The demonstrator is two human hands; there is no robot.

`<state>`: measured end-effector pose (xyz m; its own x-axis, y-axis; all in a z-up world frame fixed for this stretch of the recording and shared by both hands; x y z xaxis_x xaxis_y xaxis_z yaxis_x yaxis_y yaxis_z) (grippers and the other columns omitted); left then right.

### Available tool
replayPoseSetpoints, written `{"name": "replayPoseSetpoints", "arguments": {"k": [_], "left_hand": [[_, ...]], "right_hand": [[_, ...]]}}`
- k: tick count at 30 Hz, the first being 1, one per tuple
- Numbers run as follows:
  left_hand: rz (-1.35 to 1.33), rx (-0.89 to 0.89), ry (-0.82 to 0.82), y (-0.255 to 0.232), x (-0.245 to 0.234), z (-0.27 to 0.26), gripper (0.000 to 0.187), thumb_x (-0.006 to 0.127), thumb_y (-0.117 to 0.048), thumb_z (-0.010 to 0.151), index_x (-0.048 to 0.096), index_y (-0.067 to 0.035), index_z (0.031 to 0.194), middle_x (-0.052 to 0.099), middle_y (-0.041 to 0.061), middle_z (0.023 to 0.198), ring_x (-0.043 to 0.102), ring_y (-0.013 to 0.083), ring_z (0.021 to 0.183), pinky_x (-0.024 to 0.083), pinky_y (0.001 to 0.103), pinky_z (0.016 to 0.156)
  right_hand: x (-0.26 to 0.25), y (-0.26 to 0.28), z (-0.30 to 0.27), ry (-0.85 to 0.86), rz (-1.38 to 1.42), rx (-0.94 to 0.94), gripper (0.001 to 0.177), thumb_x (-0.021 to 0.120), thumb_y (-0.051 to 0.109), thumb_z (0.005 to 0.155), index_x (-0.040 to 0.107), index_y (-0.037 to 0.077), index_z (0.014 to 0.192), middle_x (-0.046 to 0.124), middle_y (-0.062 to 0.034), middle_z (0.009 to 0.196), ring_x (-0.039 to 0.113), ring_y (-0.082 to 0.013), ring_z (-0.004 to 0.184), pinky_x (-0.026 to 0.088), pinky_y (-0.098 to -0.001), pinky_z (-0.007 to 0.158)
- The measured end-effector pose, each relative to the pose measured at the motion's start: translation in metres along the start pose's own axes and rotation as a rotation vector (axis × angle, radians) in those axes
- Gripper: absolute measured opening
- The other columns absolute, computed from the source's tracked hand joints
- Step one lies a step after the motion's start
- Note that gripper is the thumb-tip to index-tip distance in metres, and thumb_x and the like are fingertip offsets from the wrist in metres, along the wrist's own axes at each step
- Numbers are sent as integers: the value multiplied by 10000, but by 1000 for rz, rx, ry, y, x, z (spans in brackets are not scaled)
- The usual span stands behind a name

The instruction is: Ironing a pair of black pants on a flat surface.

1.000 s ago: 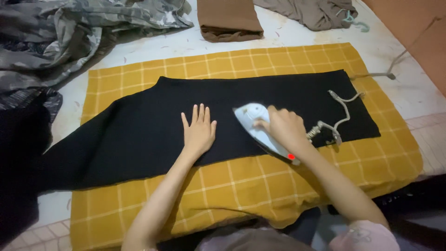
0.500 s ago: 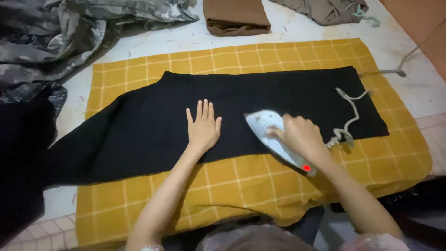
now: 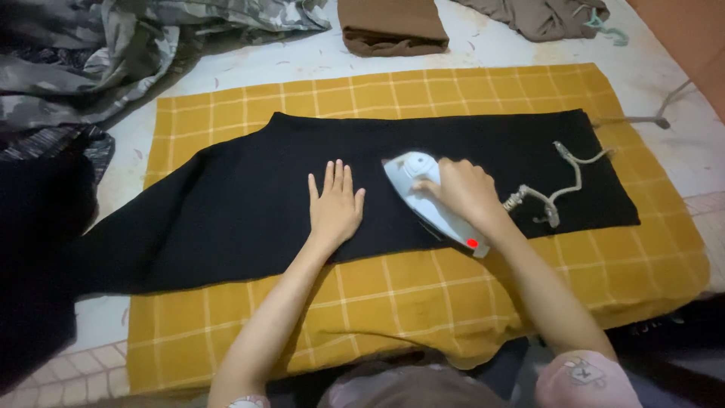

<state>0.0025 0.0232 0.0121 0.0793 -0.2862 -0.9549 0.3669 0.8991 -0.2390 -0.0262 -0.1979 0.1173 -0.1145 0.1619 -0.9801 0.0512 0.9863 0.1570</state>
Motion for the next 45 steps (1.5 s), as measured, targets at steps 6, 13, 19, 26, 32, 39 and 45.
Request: {"name": "replayPoseSetpoints", "arguments": {"k": [6,13,19,26,32,39,45], "left_hand": [[30,14,1,1,0,0,665,345,-415,1048,357,40,1534,300,218,1628,188,334,1544,79,607,1218],[30,-2,-11,-1,0,2,666,349,-415,1043,362,48,1522,305,220,1619,200,336,1537,85,607,1210],[14,20,-31,-3,-6,-3,663,359,-413,1045,383,46,1523,315,212,1625,213,338,1547,90,608,1222],[1,22,-31,-1,-3,-1,663,354,-410,1043,375,52,1517,313,229,1621,211,341,1536,87,610,1214],[-18,10,-4,-2,-3,-2,670,342,-414,1050,365,54,1530,299,228,1629,201,344,1548,81,606,1227],[5,26,-6,-1,1,1,660,337,-405,1046,357,54,1519,295,237,1617,181,350,1534,73,616,1206],[23,-12,-17,-4,-3,-3,667,352,-414,1046,364,48,1527,300,225,1629,197,335,1546,94,612,1224]], "right_hand": [[-1,-13,-56,45,-55,31,679,696,661,820,715,-4,952,720,-187,667,756,-320,590,600,-440,510],[-22,2,-24,-126,-83,-20,679,696,675,829,707,4,937,713,-222,701,751,-373,654,590,-456,533],[-17,3,80,-283,-2,12,636,761,613,820,735,0,986,736,-248,826,740,-403,758,589,-498,653],[-13,-5,84,-124,38,81,590,772,571,813,767,14,1008,746,-232,893,751,-376,807,596,-485,702],[-1,-17,-8,106,-51,107,653,721,645,821,740,28,1037,764,-193,803,785,-332,679,635,-449,633],[-8,-36,-74,139,-56,73,615,722,669,734,751,127,1023,744,-144,685,753,-292,603,594,-405,577],[-4,-20,-34,16,-153,27,654,678,697,823,722,66,986,726,-139,666,746,-278,595,602,-392,547]]}}
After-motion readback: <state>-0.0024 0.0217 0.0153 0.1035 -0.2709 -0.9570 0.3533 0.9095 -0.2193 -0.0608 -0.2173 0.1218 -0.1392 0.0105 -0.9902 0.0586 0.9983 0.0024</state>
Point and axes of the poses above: each hand's wrist, its own z-axis towards the middle knuckle, its own x-axis out of the palm, y = z × x, the point moved 6 cm from there along z, towards the middle knuckle
